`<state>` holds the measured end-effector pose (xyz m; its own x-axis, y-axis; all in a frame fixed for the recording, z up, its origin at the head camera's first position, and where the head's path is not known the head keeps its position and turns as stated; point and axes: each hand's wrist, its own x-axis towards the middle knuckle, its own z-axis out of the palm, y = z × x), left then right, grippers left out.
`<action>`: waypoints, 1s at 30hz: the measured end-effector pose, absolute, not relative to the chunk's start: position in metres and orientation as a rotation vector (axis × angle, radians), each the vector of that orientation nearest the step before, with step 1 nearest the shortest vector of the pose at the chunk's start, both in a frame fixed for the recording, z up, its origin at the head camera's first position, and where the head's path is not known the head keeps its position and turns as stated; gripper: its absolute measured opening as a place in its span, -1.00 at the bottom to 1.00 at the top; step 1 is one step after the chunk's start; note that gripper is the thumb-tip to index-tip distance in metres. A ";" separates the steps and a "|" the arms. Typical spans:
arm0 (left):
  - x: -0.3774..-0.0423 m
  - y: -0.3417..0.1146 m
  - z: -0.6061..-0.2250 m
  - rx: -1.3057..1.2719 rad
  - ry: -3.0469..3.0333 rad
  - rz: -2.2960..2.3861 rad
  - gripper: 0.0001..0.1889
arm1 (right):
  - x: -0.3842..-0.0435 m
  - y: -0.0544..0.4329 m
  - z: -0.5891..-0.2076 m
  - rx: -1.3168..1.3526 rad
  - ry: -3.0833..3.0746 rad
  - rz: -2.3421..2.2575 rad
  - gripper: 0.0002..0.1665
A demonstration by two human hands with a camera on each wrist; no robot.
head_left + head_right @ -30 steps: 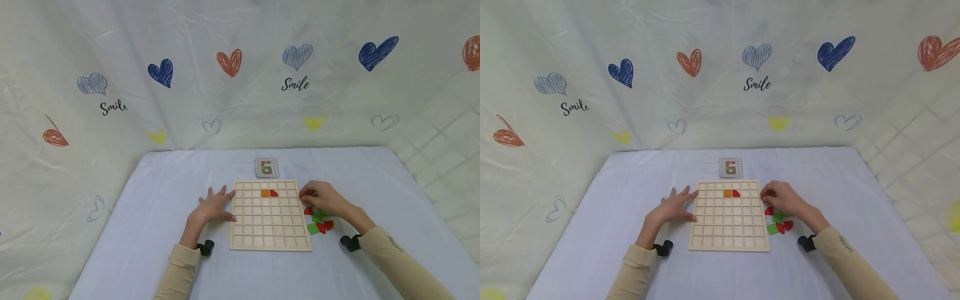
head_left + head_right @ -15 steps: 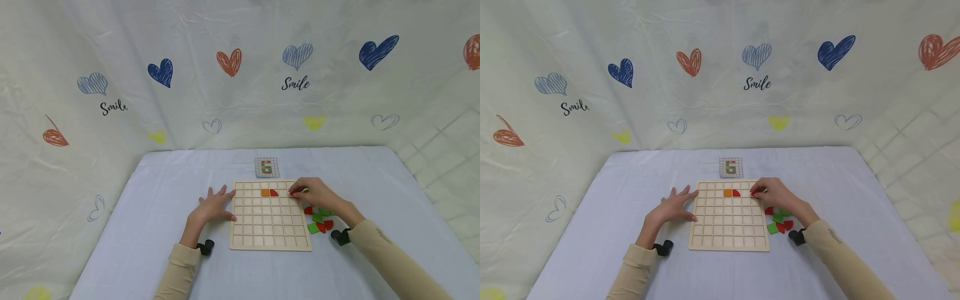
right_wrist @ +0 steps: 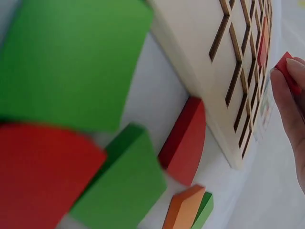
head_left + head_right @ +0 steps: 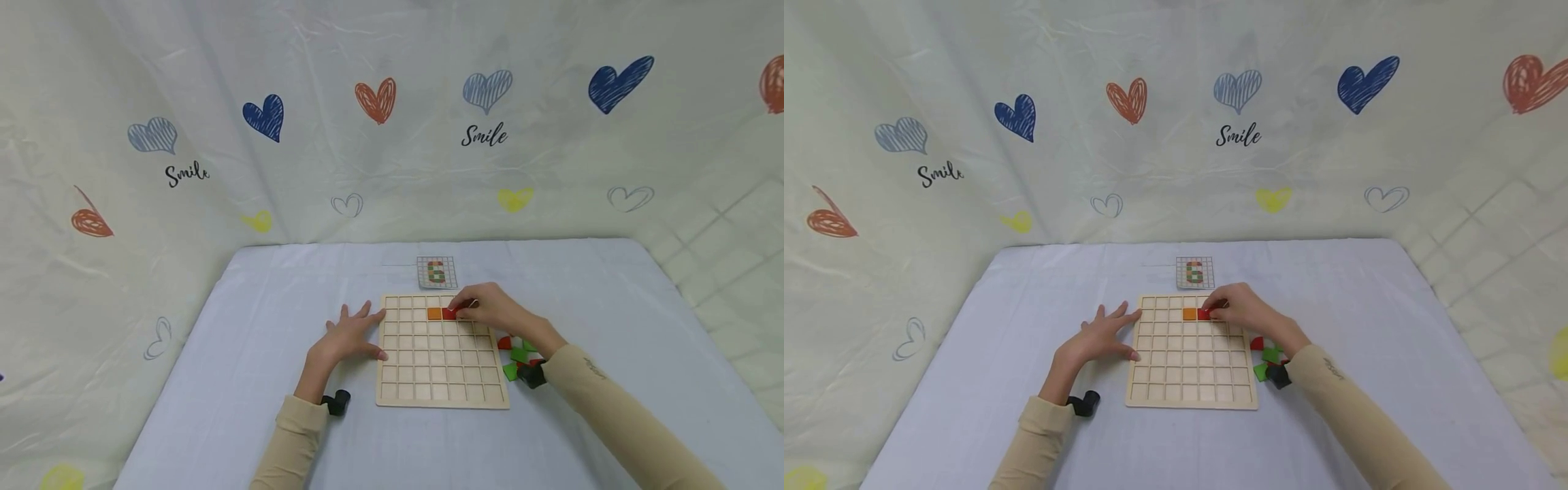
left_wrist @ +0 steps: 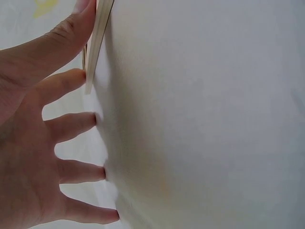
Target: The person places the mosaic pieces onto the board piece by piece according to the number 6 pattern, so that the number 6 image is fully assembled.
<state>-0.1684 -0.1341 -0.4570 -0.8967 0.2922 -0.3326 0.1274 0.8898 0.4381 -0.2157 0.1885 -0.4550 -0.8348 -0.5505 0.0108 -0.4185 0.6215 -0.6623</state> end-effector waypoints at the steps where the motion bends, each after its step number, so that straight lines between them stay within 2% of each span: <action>1: -0.169 -0.134 -0.457 0.308 2.661 0.578 -0.01 | -0.217 0.186 -0.454 -0.812 2.645 -1.009 -0.84; 8: -0.170 -0.135 -0.457 0.301 2.664 0.583 0.01 | -0.223 0.168 -0.452 -0.852 2.625 -0.963 -0.88; 23: -0.169 -0.135 -0.458 0.281 2.646 0.589 0.02 | -0.230 0.135 -0.456 -1.035 2.604 -0.884 -0.79; 30: -0.167 -0.136 -0.458 0.283 2.643 0.623 0.00 | -0.234 0.120 -0.459 -1.118 2.617 -0.874 -0.83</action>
